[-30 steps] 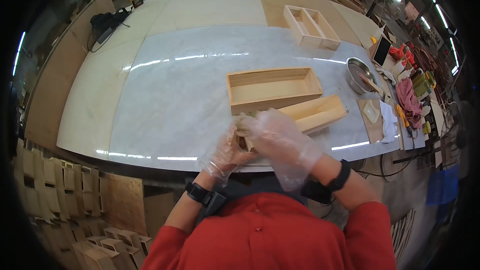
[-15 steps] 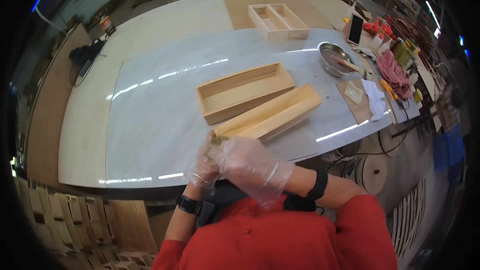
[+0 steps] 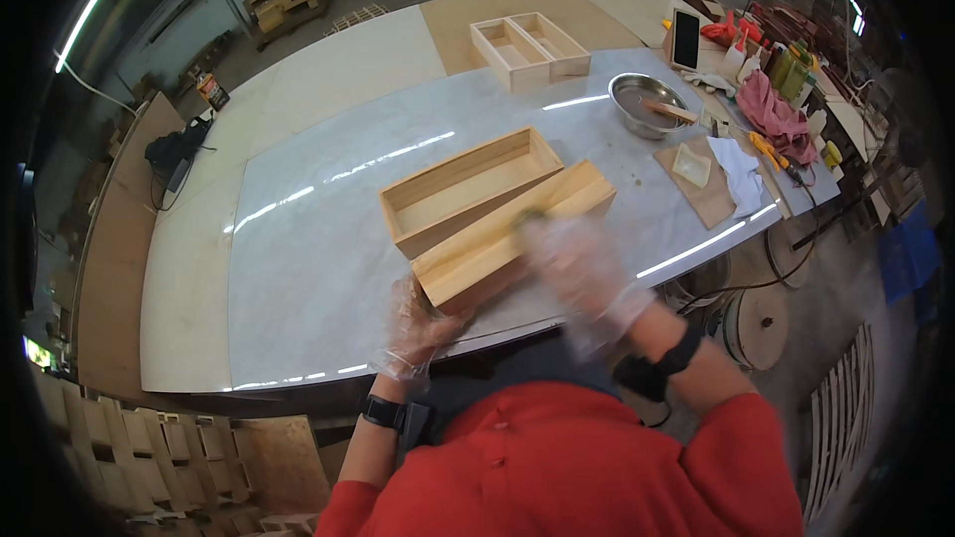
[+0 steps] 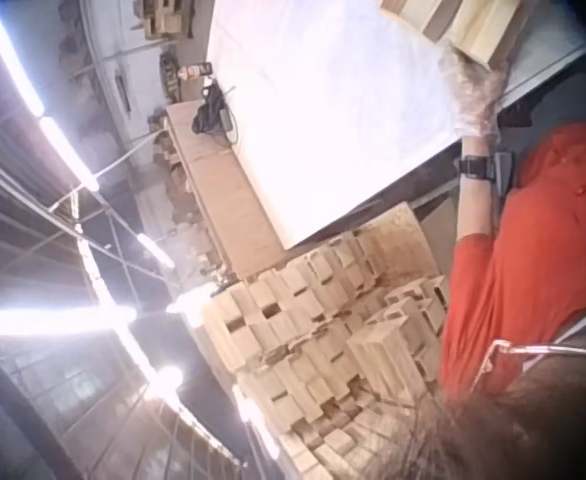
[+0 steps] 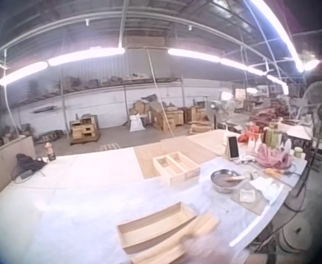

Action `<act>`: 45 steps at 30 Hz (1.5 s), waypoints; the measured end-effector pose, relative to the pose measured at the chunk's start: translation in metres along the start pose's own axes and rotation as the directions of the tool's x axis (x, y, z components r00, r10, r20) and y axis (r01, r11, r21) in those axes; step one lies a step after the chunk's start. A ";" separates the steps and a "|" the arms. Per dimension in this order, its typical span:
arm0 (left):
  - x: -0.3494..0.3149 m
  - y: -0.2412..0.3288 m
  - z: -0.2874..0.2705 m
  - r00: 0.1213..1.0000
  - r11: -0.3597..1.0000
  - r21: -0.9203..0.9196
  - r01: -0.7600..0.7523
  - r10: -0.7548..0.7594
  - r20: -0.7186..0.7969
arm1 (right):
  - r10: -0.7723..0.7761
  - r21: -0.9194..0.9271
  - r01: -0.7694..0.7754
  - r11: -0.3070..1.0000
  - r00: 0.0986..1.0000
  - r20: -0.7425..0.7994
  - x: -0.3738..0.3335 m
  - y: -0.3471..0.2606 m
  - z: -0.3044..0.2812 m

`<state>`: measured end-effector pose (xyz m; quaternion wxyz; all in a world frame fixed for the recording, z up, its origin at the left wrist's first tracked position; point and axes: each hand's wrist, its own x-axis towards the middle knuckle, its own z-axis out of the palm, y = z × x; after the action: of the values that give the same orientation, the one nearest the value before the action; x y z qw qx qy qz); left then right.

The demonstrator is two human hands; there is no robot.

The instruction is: The person applies a finish to a wooden box and its lid using a cloth, wiping both the interior and exterior surfaces. After finishing each set, they place the lid on a stack of wooden items and repeat the process with another box.

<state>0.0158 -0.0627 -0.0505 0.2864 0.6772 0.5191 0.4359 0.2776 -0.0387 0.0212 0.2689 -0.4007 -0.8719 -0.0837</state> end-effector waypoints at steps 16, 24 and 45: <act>0.014 0.000 0.005 0.985 0.996 -0.064 -0.058 0.067 0.156 | 0.217 -0.422 -0.248 0.872 0.969 -0.123 -0.092 0.175 0.021; 0.022 0.102 -0.073 0.988 0.968 -0.207 -0.144 0.127 -0.091 | 0.705 0.426 -0.704 0.569 0.684 0.189 0.015 0.039 -0.110; 0.093 0.128 0.010 0.971 0.940 -0.247 -0.237 0.219 -0.097 | -0.262 -0.130 0.254 0.959 0.964 -0.050 0.101 -0.041 -0.118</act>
<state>0.0908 -0.0116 0.0798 0.3016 0.6746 0.3857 0.5524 0.2401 -0.0423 0.1776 0.2595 -0.2963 -0.9005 -0.1845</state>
